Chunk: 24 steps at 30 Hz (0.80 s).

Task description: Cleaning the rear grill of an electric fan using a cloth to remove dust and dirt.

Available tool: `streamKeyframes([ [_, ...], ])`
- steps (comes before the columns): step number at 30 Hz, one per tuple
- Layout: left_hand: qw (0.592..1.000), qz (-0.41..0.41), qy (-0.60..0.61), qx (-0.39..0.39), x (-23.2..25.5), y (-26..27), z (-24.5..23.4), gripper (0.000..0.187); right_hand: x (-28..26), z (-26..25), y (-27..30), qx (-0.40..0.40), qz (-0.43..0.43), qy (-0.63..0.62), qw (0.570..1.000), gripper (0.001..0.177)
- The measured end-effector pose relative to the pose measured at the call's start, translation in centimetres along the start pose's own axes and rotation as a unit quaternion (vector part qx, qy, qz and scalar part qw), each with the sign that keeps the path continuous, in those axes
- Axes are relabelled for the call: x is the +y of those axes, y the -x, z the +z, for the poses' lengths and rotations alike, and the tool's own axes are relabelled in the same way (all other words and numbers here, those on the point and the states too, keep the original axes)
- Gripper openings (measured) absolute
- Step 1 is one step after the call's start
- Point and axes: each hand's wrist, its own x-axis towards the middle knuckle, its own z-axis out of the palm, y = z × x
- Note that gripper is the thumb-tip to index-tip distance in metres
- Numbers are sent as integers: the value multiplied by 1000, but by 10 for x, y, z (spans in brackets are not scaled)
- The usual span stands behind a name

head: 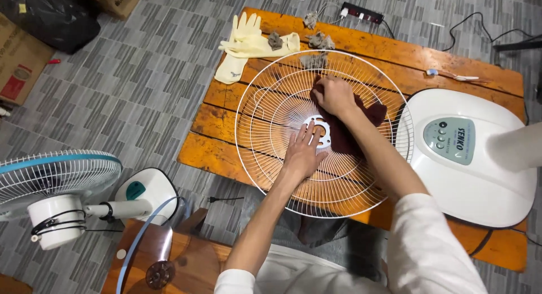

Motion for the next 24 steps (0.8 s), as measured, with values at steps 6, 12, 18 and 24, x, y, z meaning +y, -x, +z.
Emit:
streamKeyframes([
  [6,1000,6,-8,1,2,2,1,74,-5,-17,28,-128,16,-42,991,28],
  [12,1000,10,-21,-1,-5,-7,17,75,1,2,15,-67,-5,-7,998,24],
  [18,1000,1,-5,-6,1,1,2,74,-16,-1,1,93,-48,58,993,19],
  [24,999,-14,-25,-22,4,0,0,76,-10,22,9,-24,85,-19,996,25],
])
